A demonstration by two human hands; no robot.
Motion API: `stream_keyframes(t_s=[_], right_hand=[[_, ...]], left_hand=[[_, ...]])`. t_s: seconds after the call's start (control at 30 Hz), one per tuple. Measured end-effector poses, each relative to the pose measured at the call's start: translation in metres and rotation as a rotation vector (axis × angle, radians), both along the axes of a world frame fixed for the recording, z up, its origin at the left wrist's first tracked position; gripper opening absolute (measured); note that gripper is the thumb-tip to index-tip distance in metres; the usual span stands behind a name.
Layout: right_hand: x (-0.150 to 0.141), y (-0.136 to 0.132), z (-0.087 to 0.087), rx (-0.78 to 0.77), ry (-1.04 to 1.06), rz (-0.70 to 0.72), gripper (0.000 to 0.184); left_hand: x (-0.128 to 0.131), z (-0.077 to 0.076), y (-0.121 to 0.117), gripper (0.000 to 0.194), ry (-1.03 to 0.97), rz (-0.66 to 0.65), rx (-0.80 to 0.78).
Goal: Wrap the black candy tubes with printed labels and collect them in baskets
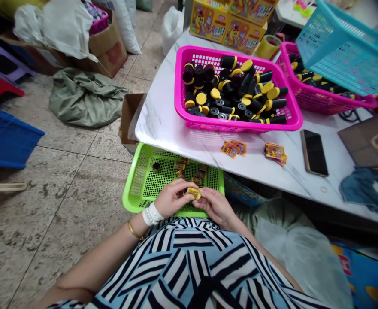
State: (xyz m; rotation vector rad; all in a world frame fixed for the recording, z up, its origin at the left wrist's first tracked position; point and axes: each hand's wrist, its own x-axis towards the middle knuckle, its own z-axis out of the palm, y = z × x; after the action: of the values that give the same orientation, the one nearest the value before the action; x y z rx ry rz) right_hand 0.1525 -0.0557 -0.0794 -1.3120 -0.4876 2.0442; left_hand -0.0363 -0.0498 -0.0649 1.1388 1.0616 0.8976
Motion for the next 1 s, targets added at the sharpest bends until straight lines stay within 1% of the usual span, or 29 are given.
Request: stream_keyframes(t_s=[0.07,0.1,0.17,0.23,0.27,0.3,0.37,0.43,0.47,0.5,0.57,0.63,0.67,0.73,0.8,0.83,0.93,1.0], right_hand=[[0.001,-0.001,0.0,0.044,-0.014,0.035,0.037],[0.002,-0.001,0.0,0.102,-0.047,0.067,0.04],[0.005,-0.001,0.002,0.3,-0.146,0.128,0.042],[0.004,-0.001,0.002,0.514,-0.243,0.152,0.035],[0.003,-0.001,0.002,0.577,-0.269,0.133,0.03],[0.001,-0.002,0.001,0.607,-0.287,0.096,0.026],[-0.004,-0.002,-0.002,0.599,-0.314,-0.002,0.021],[-0.008,-0.003,-0.004,0.563,-0.341,-0.08,0.02],[-0.008,-0.004,-0.005,0.552,-0.348,-0.094,0.02],[-0.008,-0.004,-0.005,0.547,-0.345,-0.091,0.019],[-0.006,-0.006,-0.004,0.553,-0.324,-0.036,0.018],[-0.003,-0.008,-0.003,0.565,-0.316,0.024,0.021],[-0.002,-0.011,-0.003,0.568,-0.326,0.026,0.02],[-0.001,-0.016,-0.003,0.569,-0.354,-0.037,0.017],[-0.003,-0.022,-0.004,0.564,-0.356,-0.123,0.014],[-0.004,-0.026,-0.005,0.56,-0.351,-0.142,0.015],[-0.006,-0.037,-0.006,0.561,-0.347,-0.135,0.021],[-0.005,-0.045,-0.008,0.574,-0.345,-0.161,0.018]], left_hand=[[0.001,-0.004,0.003,0.026,-0.07,-0.022,-0.176],[0.003,-0.007,0.004,0.027,-0.11,-0.034,-0.277],[0.005,-0.012,0.005,0.031,-0.202,-0.041,-0.457],[0.007,-0.016,0.004,0.037,-0.336,-0.021,-0.596],[0.008,-0.017,0.003,0.04,-0.425,-0.008,-0.649],[0.009,-0.018,0.002,0.041,-0.515,-0.002,-0.689],[0.009,-0.02,0.0,0.041,-0.642,-0.034,-0.733],[0.01,-0.023,-0.001,0.038,-0.67,-0.096,-0.751],[0.01,-0.024,-0.001,0.037,-0.662,-0.127,-0.757],[0.01,-0.026,-0.001,0.035,-0.652,-0.15,-0.76],[0.01,-0.027,0.001,0.035,-0.634,-0.178,-0.763],[0.011,-0.027,0.003,0.037,-0.61,-0.223,-0.787],[0.011,-0.026,0.005,0.037,-0.601,-0.247,-0.805],[0.012,-0.024,0.008,0.037,-0.608,-0.273,-0.843],[0.014,-0.023,0.01,0.039,-0.622,-0.265,-0.865],[0.015,-0.023,0.01,0.04,-0.611,-0.257,-0.871],[0.018,-0.027,0.009,0.04,-0.52,-0.288,-0.876],[0.021,-0.031,0.006,0.041,-0.487,-0.342,-0.889]])
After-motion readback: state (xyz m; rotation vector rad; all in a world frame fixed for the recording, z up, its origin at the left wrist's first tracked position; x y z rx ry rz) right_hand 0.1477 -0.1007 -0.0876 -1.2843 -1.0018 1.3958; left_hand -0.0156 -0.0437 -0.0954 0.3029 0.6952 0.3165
